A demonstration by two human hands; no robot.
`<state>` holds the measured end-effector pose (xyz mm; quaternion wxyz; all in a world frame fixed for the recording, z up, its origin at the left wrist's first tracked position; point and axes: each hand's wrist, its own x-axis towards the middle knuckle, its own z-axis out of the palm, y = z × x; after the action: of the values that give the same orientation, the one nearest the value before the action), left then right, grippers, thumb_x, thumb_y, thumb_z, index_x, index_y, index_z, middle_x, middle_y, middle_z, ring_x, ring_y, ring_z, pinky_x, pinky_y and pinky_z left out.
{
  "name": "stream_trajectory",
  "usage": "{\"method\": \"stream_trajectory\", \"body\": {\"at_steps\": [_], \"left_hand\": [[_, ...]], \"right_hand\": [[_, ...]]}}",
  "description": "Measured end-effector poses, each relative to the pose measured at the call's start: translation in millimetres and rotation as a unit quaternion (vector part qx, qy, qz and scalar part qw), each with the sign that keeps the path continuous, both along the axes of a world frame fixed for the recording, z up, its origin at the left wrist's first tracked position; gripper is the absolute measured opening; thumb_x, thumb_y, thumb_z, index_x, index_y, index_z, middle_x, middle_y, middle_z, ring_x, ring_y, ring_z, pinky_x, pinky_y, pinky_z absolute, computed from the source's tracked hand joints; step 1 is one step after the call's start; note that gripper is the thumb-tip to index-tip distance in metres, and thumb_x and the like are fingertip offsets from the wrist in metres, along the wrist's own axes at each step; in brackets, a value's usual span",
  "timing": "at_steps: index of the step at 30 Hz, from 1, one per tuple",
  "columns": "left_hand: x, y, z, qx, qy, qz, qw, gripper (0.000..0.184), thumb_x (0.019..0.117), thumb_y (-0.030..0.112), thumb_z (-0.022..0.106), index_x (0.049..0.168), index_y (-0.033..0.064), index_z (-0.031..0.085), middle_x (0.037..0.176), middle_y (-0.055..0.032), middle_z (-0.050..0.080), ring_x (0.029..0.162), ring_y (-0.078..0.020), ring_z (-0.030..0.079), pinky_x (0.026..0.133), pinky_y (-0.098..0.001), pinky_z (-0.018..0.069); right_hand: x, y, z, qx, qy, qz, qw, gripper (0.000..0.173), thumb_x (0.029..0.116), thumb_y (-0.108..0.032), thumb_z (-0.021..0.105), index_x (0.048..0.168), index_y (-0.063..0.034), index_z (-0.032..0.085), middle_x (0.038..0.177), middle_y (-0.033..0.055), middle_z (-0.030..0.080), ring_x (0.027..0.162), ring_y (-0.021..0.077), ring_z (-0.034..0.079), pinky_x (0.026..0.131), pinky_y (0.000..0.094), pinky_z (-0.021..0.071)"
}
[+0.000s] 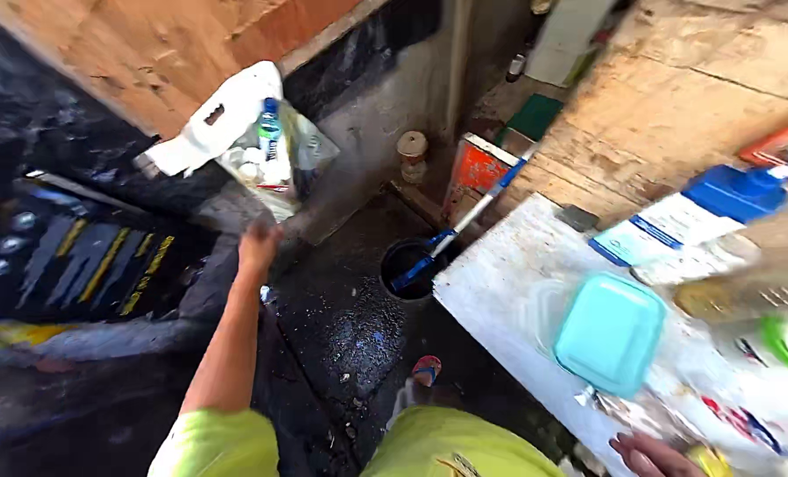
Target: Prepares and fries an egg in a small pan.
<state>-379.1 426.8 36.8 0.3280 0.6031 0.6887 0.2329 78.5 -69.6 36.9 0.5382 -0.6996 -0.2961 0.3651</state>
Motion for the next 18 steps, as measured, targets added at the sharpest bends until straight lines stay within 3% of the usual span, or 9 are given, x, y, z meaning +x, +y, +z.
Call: {"method": "stream_trajectory", "body": {"at_steps": [1, 3, 5, 9, 11, 14, 18], "left_hand": [[13, -26, -36, -0.119, 0.016, -0.078, 0.99, 0.053, 0.1029, 0.032, 0.064, 0.141, -0.0035, 0.054, 0.124, -0.028, 0.066, 0.107, -0.0388, 0.068, 0.094, -0.0571, 0.0553], [64, -84, -83, -0.335, 0.031, -0.245, 0.909, 0.05, 0.1035, 0.026, 0.064, 0.143, -0.0019, 0.053, 0.123, -0.0269, 0.066, 0.107, -0.038, 0.067, 0.095, -0.0548, 0.0547], [131, -144, -96, -0.422, 0.03, -0.391, 0.817, 0.048, 0.1037, 0.024, 0.063, 0.144, -0.0005, 0.053, 0.125, -0.0255, 0.067, 0.109, -0.0361, 0.069, 0.098, -0.0525, 0.0551], [260, -251, -72, -0.351, -0.036, -0.602, 0.716, 0.038, 0.1044, 0.024, 0.06, 0.135, 0.0, 0.062, 0.116, -0.0189, 0.071, 0.1, -0.0271, 0.072, 0.094, -0.0468, 0.0591], [313, -295, -55, -0.274, -0.033, -0.675, 0.684, 0.039, 0.1047, 0.025, 0.059, 0.135, 0.0012, 0.063, 0.118, -0.0173, 0.072, 0.104, -0.0255, 0.072, 0.097, -0.0461, 0.0572], [373, -346, -49, -0.156, 0.024, -0.706, 0.691, 0.042, 0.1061, 0.024, 0.057, 0.14, -0.0008, 0.06, 0.128, -0.0221, 0.068, 0.116, -0.0335, 0.068, 0.106, -0.0519, 0.0513], [419, -409, -65, -0.07, 0.029, -0.672, 0.737, 0.04, 0.105, 0.024, 0.06, 0.137, 0.0001, 0.061, 0.12, -0.0208, 0.07, 0.104, -0.034, 0.071, 0.096, -0.0536, 0.0553]], "right_hand": [[-4, -5, 1, -0.017, -0.017, -0.015, 1.0, 0.025, 0.1025, -0.009, 0.059, 0.125, 0.0007, 0.062, 0.117, 0.0016, 0.073, 0.108, 0.0121, 0.07, 0.097, 0.0355, 0.059], [-15, -19, 3, -0.046, -0.044, -0.063, 0.996, 0.028, 0.0993, -0.017, 0.064, 0.122, 0.0, 0.067, 0.114, 0.0045, 0.074, 0.104, 0.0139, 0.072, 0.094, 0.0343, 0.0614], [-22, -39, 7, -0.078, -0.057, -0.088, 0.991, 0.032, 0.0983, -0.022, 0.066, 0.122, -0.0009, 0.068, 0.115, 0.0068, 0.074, 0.104, 0.0148, 0.072, 0.093, 0.0338, 0.0614], [-46, -101, 9, -0.146, -0.094, -0.133, 0.976, 0.034, 0.0992, -0.025, 0.064, 0.124, -0.0018, 0.068, 0.117, 0.0085, 0.073, 0.104, 0.0121, 0.072, 0.094, 0.0309, 0.0601], [-67, -139, 6, -0.168, -0.114, -0.17, 0.964, 0.034, 0.0993, -0.026, 0.064, 0.124, -0.0029, 0.069, 0.117, 0.0088, 0.074, 0.104, 0.0121, 0.072, 0.093, 0.0309, 0.0603], [-105, -199, -3, -0.171, -0.149, -0.229, 0.947, 0.036, 0.0992, -0.026, 0.063, 0.124, -0.0005, 0.069, 0.116, 0.0111, 0.074, 0.103, 0.0123, 0.073, 0.094, 0.0307, 0.0601], [-160, -283, -18, -0.16, -0.132, -0.342, 0.916, 0.035, 0.0976, -0.023, 0.063, 0.122, 0.0016, 0.068, 0.115, 0.0109, 0.075, 0.102, 0.0086, 0.073, 0.092, 0.026, 0.0597]]}}
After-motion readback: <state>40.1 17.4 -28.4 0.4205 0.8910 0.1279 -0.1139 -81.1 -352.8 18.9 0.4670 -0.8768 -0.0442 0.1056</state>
